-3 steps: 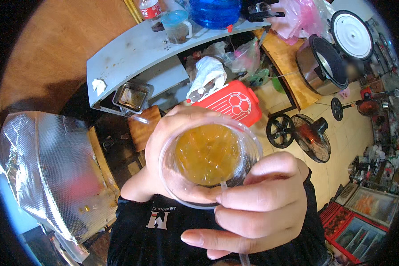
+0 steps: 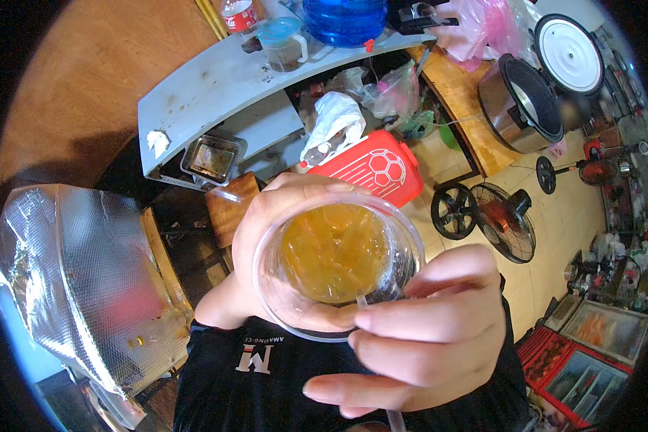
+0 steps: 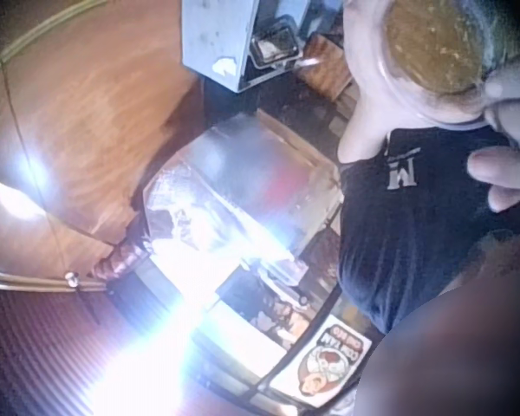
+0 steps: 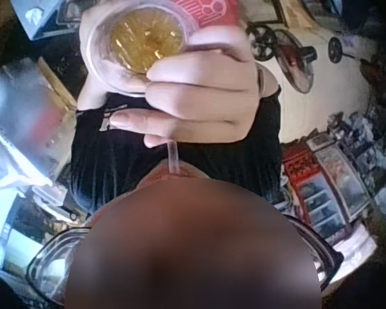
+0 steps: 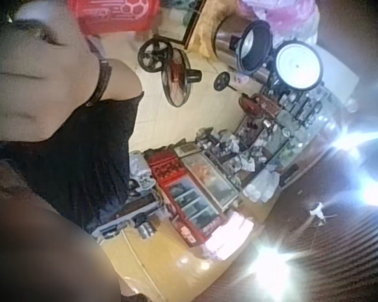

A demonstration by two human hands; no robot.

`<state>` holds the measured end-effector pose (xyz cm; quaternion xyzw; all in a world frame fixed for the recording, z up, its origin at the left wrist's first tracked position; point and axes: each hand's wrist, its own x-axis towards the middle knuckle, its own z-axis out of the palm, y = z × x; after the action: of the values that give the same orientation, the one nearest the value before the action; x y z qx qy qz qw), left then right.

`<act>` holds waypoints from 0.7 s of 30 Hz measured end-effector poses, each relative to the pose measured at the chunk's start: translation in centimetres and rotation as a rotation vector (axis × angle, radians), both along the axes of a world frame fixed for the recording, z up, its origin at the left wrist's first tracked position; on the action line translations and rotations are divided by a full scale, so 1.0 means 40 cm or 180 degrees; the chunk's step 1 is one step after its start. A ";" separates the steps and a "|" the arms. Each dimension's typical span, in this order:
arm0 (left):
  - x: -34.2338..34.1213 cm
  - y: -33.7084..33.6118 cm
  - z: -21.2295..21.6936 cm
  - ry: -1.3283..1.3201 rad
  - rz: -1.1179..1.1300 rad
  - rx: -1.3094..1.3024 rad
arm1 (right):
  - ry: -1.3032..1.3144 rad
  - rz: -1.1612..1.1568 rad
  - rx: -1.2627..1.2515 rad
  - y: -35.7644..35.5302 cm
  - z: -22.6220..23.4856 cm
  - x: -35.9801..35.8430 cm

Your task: The person uses tongs to flip meat on a gas grill, adds seasoned meat from a container to the grill, and uses a spoon to transfer a fried egg from a pan to a tray.

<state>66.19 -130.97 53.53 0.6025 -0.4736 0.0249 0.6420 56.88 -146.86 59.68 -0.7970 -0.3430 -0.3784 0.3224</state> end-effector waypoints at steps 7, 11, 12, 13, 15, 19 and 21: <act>0.004 -0.029 0.018 -0.0039 -0.0008 -0.0055 | -0.0566 -0.0605 0.0599 -0.163 -0.095 0.041; 0.004 -0.036 0.007 0.0066 0.0044 -0.0104 | 0.0951 -0.1528 0.1391 -0.215 -0.246 0.097; 0.011 -0.038 0.005 -0.0051 0.0000 -0.0086 | 0.1404 -0.1718 0.1210 -0.243 -0.343 0.115; 0.016 -0.037 0.004 -0.0172 -0.0020 -0.0062 | 0.1851 -0.1900 0.1034 -0.279 -0.452 0.123; 0.051 -0.034 -0.014 -0.0602 -0.0096 -0.0031 | 0.3109 -0.2461 0.0092 -0.326 -0.589 0.108; 0.062 -0.039 -0.039 -0.0685 -0.0068 -0.0180 | 0.4030 -0.2224 -0.0514 -0.419 -0.976 -0.015; 0.063 -0.036 -0.028 -0.0558 -0.0079 -0.0052 | 0.4493 -0.2374 -0.0500 -0.443 -1.162 -0.138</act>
<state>68.69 -132.42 52.40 0.5868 -0.5351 0.0735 0.6032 51.34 -164.57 13.21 -0.9307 0.2052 0.1575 0.2585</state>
